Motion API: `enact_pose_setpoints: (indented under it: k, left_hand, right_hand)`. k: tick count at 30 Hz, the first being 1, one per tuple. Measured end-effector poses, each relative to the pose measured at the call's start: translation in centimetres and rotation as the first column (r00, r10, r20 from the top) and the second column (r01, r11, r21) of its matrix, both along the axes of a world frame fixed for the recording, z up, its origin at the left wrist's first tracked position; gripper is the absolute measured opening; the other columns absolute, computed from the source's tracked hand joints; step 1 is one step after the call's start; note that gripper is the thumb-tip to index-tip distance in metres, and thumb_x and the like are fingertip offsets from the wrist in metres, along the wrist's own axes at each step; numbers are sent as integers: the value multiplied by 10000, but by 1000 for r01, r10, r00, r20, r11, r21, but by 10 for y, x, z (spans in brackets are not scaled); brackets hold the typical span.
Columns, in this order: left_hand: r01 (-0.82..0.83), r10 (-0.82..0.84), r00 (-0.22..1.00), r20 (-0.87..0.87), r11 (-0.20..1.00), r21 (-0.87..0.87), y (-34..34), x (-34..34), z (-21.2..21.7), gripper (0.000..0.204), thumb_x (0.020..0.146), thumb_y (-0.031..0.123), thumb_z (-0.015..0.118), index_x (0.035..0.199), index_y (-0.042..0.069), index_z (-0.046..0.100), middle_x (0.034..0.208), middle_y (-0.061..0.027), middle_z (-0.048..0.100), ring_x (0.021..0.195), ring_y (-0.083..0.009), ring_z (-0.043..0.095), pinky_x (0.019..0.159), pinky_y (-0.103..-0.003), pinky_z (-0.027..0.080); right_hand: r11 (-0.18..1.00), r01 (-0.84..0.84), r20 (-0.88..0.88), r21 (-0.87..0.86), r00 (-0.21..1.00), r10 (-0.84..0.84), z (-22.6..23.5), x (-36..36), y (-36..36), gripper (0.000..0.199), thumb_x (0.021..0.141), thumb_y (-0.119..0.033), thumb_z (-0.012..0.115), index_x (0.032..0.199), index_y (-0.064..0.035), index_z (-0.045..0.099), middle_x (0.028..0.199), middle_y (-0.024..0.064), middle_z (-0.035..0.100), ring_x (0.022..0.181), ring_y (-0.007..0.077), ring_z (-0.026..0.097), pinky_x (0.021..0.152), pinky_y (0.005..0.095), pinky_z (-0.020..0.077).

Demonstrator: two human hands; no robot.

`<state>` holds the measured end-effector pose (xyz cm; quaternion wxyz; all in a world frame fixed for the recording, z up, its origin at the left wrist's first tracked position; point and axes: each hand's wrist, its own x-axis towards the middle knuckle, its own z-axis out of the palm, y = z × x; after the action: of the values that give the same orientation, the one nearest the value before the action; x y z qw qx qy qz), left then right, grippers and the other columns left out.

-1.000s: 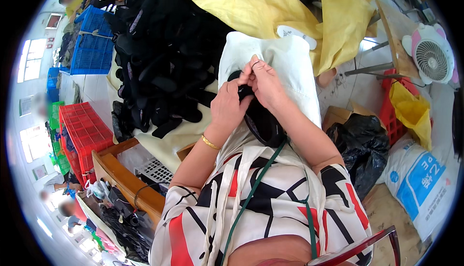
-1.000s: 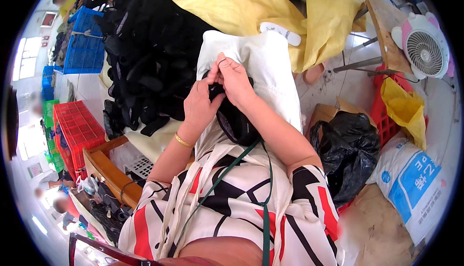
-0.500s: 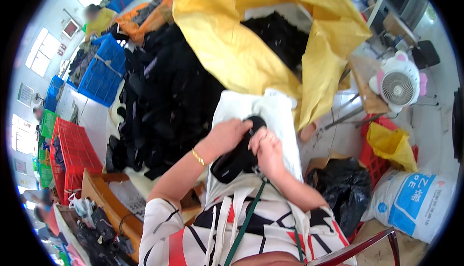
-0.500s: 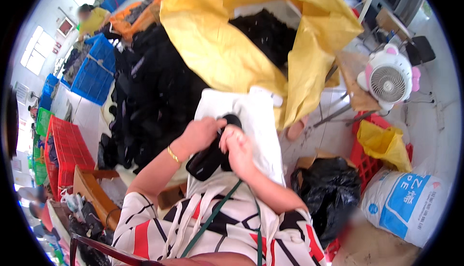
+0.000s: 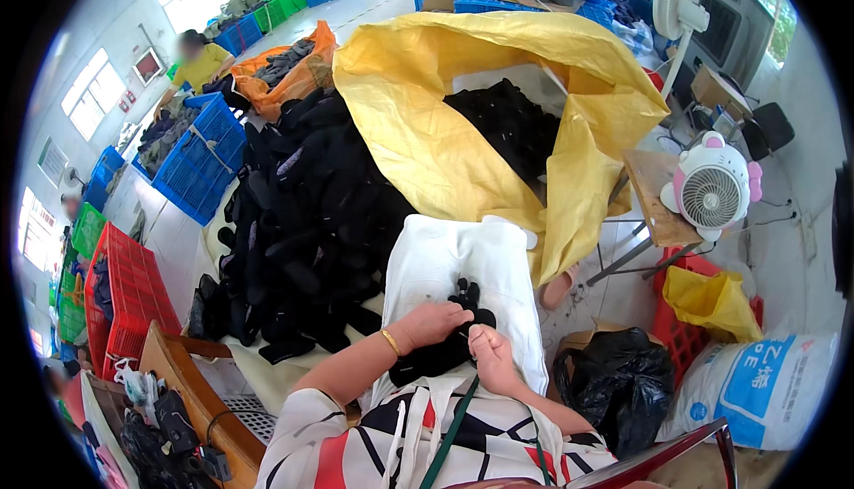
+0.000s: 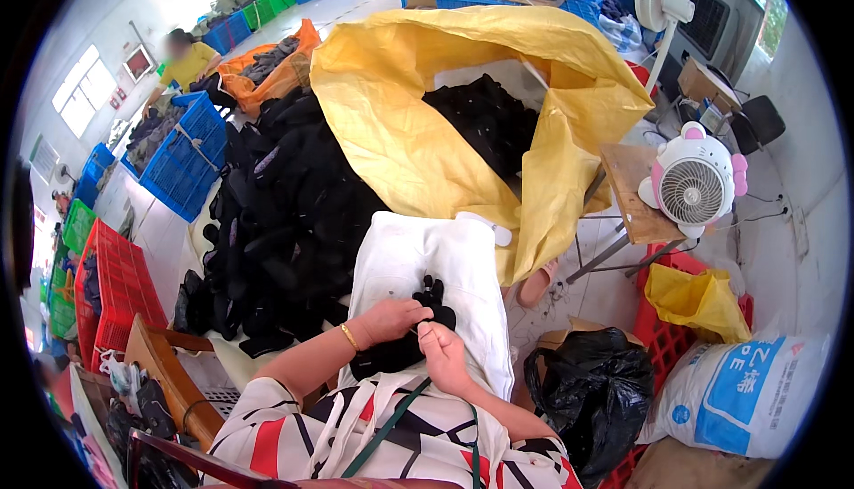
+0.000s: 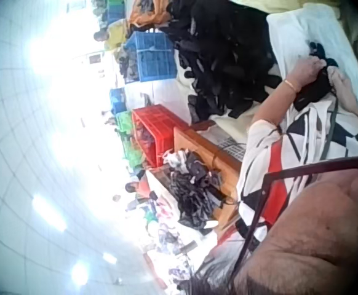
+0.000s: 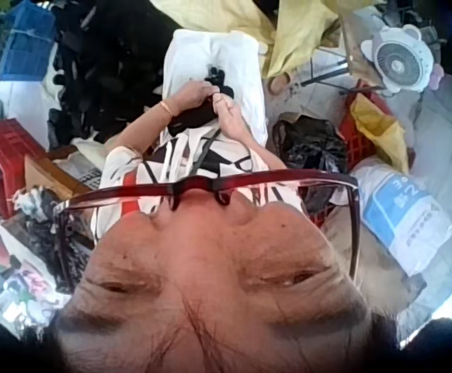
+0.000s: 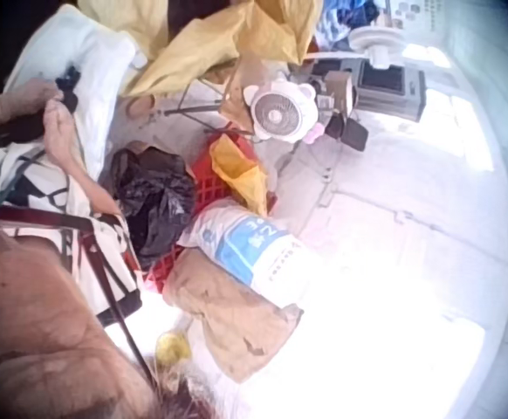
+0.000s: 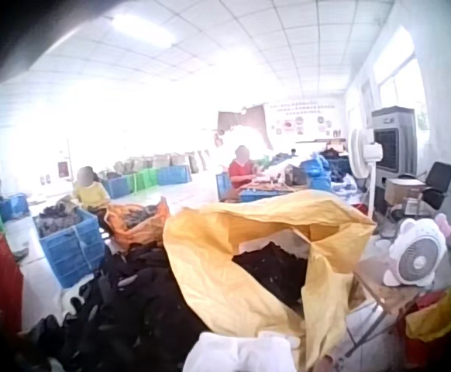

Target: The person sits on the floor in a workshop and sews black gloves using a needle and thread. They repeatedly pull the thread through the glove fabric, adjust the glove's position on their lap, and occasionally reach into a large yellow sack to retrieve more gloves.

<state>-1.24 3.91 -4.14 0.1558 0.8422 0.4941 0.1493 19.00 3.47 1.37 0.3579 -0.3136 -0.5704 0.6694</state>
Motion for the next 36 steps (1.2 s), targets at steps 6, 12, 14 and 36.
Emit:
enact_pose_setpoints:
  k: [6, 12, 14, 36]
  left_hand:
    - [-131, 135, 991, 6, 973, -189, 11, 17, -4, 229, 859, 100, 542, 1020, 206, 666, 899, -86, 620, 847, -329, 650, 718, -422, 546]
    - [-204, 315, 880, 355, 927, -315, 4, 7, 33, 259, 846, 156, 636, 1085, 57, 650, 1027, -174, 677, 875, -352, 655, 777, -427, 527]
    - [-354, 428, 832, 354, 900, -255, 9, 12, 39, 234, 868, 247, 676, 890, 15, 695, 807, -150, 692, 722, -311, 664, 688, -405, 517]
    - [283, 945, 28, 325, 305, -909, -10, 16, 2, 128, 926, 170, 692, 883, 53, 661, 835, -65, 682, 585, -104, 588, 499, -222, 473]
  right_hand:
    - [989, -22, 127, 149, 992, 3, 2, 10, 13, 411, 1076, -268, 418, 743, -46, 513, 696, 21, 489, 666, 108, 476, 636, 283, 421]
    - [765, 157, 184, 624, 922, -340, 7, 29, 39, 139, 958, -140, 622, 911, -20, 674, 817, 141, 654, 766, 313, 634, 710, 365, 522]
    - [673, 121, 198, 729, 905, -377, 2, 31, 44, 93, 918, -107, 658, 895, -18, 674, 794, 121, 659, 754, 306, 632, 687, 374, 526]
    - [995, 7, 428, 104, 902, -51, -40, 75, 29, 129, 910, -76, 649, 1032, -33, 657, 871, 83, 691, 779, 158, 677, 713, 286, 528]
